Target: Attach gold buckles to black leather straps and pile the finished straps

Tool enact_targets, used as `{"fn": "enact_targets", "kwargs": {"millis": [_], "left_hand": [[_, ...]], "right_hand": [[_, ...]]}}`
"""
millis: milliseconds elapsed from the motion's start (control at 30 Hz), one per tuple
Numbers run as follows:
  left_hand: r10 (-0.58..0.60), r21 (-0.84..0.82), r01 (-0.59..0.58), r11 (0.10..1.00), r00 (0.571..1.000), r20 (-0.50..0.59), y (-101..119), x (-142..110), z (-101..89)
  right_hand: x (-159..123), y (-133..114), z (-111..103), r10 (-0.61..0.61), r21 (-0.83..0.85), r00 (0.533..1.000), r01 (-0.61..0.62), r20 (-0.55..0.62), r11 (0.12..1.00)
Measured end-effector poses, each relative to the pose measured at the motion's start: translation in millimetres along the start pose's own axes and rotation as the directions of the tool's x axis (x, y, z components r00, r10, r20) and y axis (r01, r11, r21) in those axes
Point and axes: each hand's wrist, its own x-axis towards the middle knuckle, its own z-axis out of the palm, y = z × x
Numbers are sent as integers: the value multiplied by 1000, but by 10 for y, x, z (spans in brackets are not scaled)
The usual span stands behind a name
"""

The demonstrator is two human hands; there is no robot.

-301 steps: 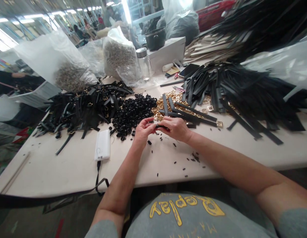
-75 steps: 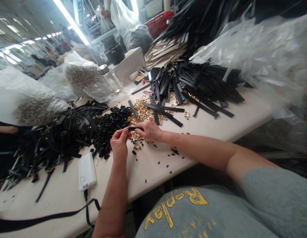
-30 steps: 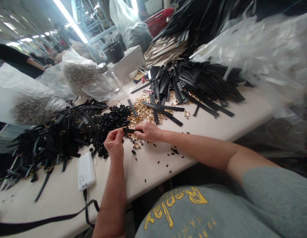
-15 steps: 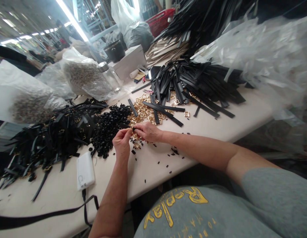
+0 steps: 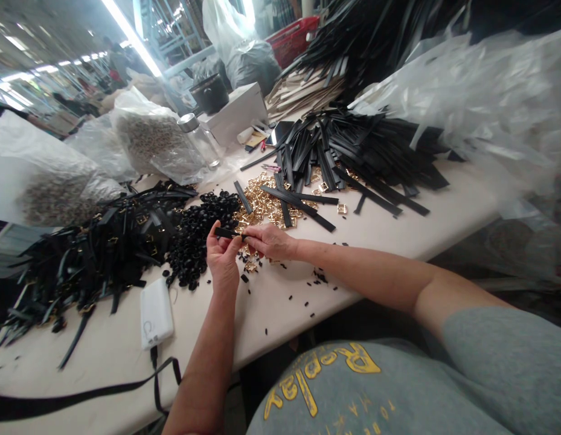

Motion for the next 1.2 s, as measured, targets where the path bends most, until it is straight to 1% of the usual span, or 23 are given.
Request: {"fn": "enact_targets", "kwargs": {"millis": [133,333,467,633,800,933,1000,1200], "left_hand": [[-75,-60,76,995,997,14,6,22,5],[-99,-116,104,988,994,47,10,29,2],[-111,-93,114,989,993,41,14,32,-14],[-146,-50,147,988,989,25,6,47,-38],[-117,-2,117,993,993,-24,-8,26,-14],[-126,61,127,990,992,-13,-33,-17,17],[-137,83,136,987,991,3,-68,-18,27],[-143,45,142,989,989,23,-148,13,13]], "right_hand": [[-12,-27,-13,-18,-23,1000,17,-6,1000],[-25,-96,-37,-71,-100,997,70,-9,993],[-20,-83,-24,-113,-135,994,112,1,984],[-26,-112,-26,-129,-181,991,132,31,974],[-37,-128,-36,-134,-237,991,135,22,962],[-49,-103,-55,-119,-205,993,112,-24,972],[-46,-77,-70,-120,-163,992,113,-34,980],[-26,-15,-71,9,-38,999,-11,-45,999]]}}
